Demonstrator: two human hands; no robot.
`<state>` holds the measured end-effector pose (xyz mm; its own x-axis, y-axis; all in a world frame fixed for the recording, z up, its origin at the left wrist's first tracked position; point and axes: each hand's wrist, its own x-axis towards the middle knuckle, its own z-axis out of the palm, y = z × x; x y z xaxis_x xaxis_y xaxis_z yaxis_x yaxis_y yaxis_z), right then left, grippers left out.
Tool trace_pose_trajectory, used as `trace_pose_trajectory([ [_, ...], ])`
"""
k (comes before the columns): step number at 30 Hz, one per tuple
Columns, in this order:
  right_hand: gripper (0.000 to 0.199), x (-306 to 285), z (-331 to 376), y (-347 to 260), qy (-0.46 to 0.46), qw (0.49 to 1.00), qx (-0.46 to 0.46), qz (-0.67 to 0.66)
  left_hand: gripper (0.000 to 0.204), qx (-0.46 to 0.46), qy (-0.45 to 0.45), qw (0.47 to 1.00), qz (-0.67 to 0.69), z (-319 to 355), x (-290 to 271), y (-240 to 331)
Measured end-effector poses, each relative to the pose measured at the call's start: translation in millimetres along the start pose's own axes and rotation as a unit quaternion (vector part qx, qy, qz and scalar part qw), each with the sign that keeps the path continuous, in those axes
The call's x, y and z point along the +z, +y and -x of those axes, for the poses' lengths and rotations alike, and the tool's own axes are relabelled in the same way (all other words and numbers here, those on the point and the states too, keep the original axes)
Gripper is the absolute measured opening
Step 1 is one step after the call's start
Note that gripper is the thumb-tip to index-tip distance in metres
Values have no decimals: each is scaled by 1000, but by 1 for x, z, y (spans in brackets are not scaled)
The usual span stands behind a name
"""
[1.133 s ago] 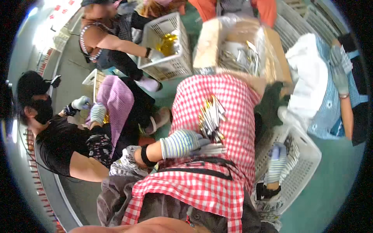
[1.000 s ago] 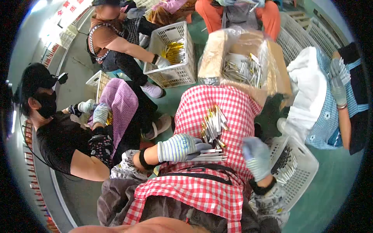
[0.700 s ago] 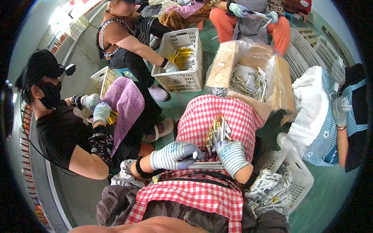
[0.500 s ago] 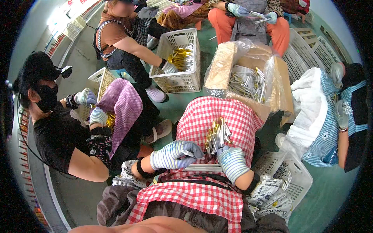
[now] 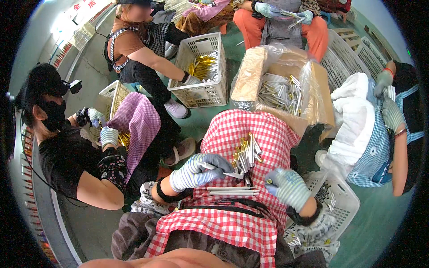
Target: Manually assembling small white cylindrical parts by attaching gold-colored end caps.
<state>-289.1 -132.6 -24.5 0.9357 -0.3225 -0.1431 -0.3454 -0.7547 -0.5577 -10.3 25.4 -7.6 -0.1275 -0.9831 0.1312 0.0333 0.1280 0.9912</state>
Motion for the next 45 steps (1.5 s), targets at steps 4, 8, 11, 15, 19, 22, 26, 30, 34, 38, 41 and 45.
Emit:
trace_pose_trajectory([
  [4,28,42,-9,11,46,999,-5,28,18,96,77,992,34,-3,-8,2],
  [8,19,37,-1,7,144,989,-21,8,34,25,232,966,112,-10,-4,21],
  [11,17,28,-12,-4,232,971,-62,16,34,27,240,962,123,-17,-10,8],
  [15,16,16,-17,-21,259,962,-38,-77,35,65,226,954,186,-22,-4,-1],
  [19,17,10,-27,-36,318,942,-56,-88,31,72,206,960,178,-23,6,5],
  [22,21,-1,-30,-45,330,934,-56,-126,28,76,186,968,148,-16,-3,0],
  [26,23,-12,-34,-42,308,947,-75,-59,23,140,40,829,-541,-30,-13,21],
  [30,19,-19,-35,-45,254,963,-78,-39,29,95,-11,806,-584,-33,-13,23],
  [34,18,-23,-38,-52,225,972,-73,-1,30,110,-34,769,-628,-36,-17,28],
  [38,17,-22,-36,-57,256,955,-148,24,35,80,-65,750,-654,-34,-5,44],
  [41,15,-17,-32,-59,190,972,-94,98,30,61,-120,707,-694,-31,-4,37],
  [45,19,-7,-25,-68,167,981,-86,54,29,98,-135,712,-682,-22,5,33],
])
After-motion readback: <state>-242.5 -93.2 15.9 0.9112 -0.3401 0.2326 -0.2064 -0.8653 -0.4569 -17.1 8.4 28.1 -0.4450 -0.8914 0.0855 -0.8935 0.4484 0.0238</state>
